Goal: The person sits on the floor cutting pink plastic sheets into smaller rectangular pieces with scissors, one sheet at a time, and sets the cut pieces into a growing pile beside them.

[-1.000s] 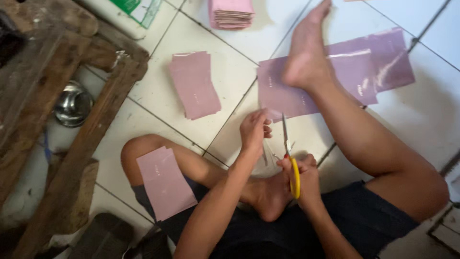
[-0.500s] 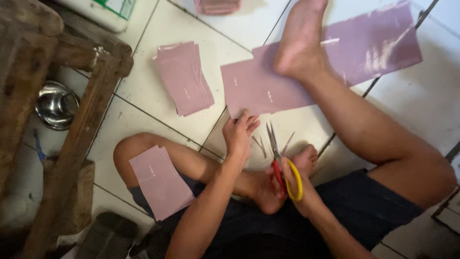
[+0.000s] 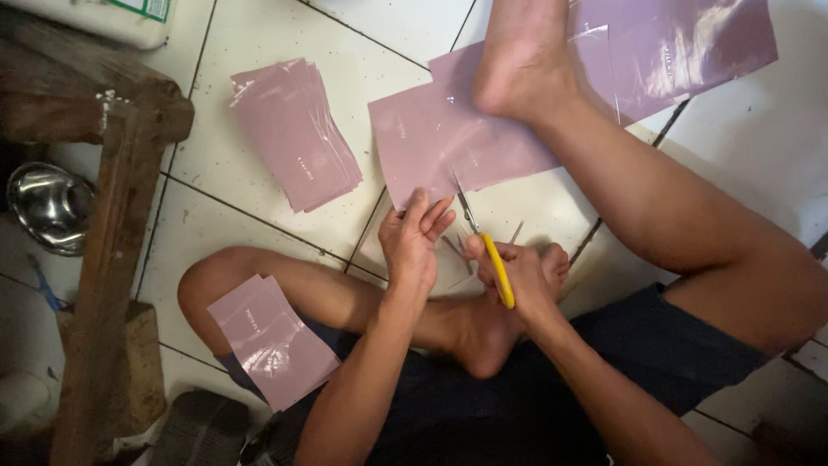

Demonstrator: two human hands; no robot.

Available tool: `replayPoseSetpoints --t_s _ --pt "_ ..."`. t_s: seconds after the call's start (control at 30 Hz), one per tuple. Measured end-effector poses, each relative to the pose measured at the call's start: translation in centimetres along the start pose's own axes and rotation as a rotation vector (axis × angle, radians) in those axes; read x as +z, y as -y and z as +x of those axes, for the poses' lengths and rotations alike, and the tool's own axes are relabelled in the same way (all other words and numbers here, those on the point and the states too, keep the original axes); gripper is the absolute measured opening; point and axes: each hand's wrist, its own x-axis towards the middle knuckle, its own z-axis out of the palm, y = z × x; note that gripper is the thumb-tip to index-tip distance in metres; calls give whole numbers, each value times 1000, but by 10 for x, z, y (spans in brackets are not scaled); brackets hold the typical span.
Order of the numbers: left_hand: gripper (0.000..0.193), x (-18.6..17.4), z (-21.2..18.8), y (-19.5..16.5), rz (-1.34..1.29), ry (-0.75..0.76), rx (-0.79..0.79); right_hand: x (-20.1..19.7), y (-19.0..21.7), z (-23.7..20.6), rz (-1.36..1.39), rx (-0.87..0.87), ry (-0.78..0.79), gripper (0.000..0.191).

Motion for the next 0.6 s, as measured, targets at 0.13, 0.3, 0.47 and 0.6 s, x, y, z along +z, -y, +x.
replayPoseSetpoints --t_s 0.13,0.3,0.47,0.6 --pt "25 -1 -1 -2 8 24 -12 -6 3 -1 -107 -10 -48 47" --pt "25 -2 0 -3 24 23 -7 -8 7 0 -146 -22 -29 53" --pt "27 -2 -2 -4 32 39 -8 -4 19 14 -86 -44 -2 44" --pt "27 -4 -2 -5 52 39 -19 -4 19 24 -2 -41 33 43"
